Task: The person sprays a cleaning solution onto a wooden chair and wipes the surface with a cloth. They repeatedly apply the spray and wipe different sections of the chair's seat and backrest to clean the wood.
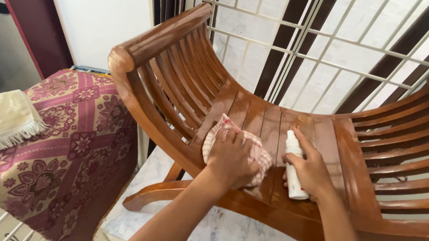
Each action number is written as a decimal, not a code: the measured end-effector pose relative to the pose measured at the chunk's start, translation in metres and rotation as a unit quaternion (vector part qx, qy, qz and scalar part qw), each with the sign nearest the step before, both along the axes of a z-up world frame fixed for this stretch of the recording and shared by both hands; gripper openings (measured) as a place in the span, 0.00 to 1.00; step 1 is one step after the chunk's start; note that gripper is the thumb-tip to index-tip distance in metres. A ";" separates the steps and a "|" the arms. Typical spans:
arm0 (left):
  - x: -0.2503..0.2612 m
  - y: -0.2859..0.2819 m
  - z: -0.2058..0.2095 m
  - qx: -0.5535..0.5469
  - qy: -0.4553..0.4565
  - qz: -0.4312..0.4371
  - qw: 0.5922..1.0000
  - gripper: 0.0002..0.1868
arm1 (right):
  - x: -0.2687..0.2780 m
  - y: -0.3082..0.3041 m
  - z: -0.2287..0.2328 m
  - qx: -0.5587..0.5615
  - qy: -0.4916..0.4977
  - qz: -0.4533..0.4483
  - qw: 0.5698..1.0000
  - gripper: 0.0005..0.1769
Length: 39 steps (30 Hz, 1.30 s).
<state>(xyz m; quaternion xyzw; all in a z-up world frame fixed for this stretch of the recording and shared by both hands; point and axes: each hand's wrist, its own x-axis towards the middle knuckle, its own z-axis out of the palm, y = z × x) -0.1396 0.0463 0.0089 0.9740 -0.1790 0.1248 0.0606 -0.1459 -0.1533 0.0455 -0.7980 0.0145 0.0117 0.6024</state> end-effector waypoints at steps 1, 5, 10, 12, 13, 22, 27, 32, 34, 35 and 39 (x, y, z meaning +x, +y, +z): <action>0.011 0.000 0.001 0.023 -0.002 0.006 1.000 0.39 | 0.001 -0.002 0.001 0.010 -0.004 0.000 1.000 0.44; 0.031 0.021 0.009 0.086 -0.020 0.037 0.995 0.39 | 0.002 -0.008 0.001 0.019 -0.013 0.005 1.000 0.46; -0.008 0.046 0.015 0.103 -0.059 0.068 0.991 0.36 | 0.001 -0.008 -0.004 0.023 -0.016 0.009 1.000 0.47; -0.025 0.045 0.014 0.084 -0.042 0.078 0.993 0.35 | 0.000 -0.010 -0.005 0.013 -0.018 0.005 1.000 0.47; -0.029 0.041 0.012 0.073 -0.064 0.075 0.992 0.35 | 0.005 -0.011 -0.005 0.021 -0.024 0.016 0.999 0.46; -0.040 -0.021 -0.020 -0.003 -0.046 0.037 0.998 0.34 | 0.010 -0.016 -0.018 0.049 -0.045 0.043 0.997 0.45; 0.009 0.007 -0.010 0.022 -0.108 0.035 0.993 0.38 | 0.002 -0.014 -0.011 0.033 -0.035 0.037 0.998 0.44; -0.013 0.052 0.004 0.097 -0.089 0.102 0.986 0.36 | -0.004 -0.014 -0.008 0.033 -0.031 0.035 0.998 0.45; -0.032 0.052 0.004 0.097 -0.122 0.102 0.982 0.36 | -0.002 -0.015 -0.011 0.034 -0.035 0.035 0.998 0.45; -0.042 0.050 0.001 0.105 -0.125 0.105 0.981 0.36 | 0.000 -0.015 -0.011 0.033 -0.038 0.036 0.998 0.45; -0.070 0.029 -0.006 0.086 -0.119 0.095 0.985 0.36 | 0.002 -0.017 -0.017 0.028 -0.058 0.053 0.997 0.44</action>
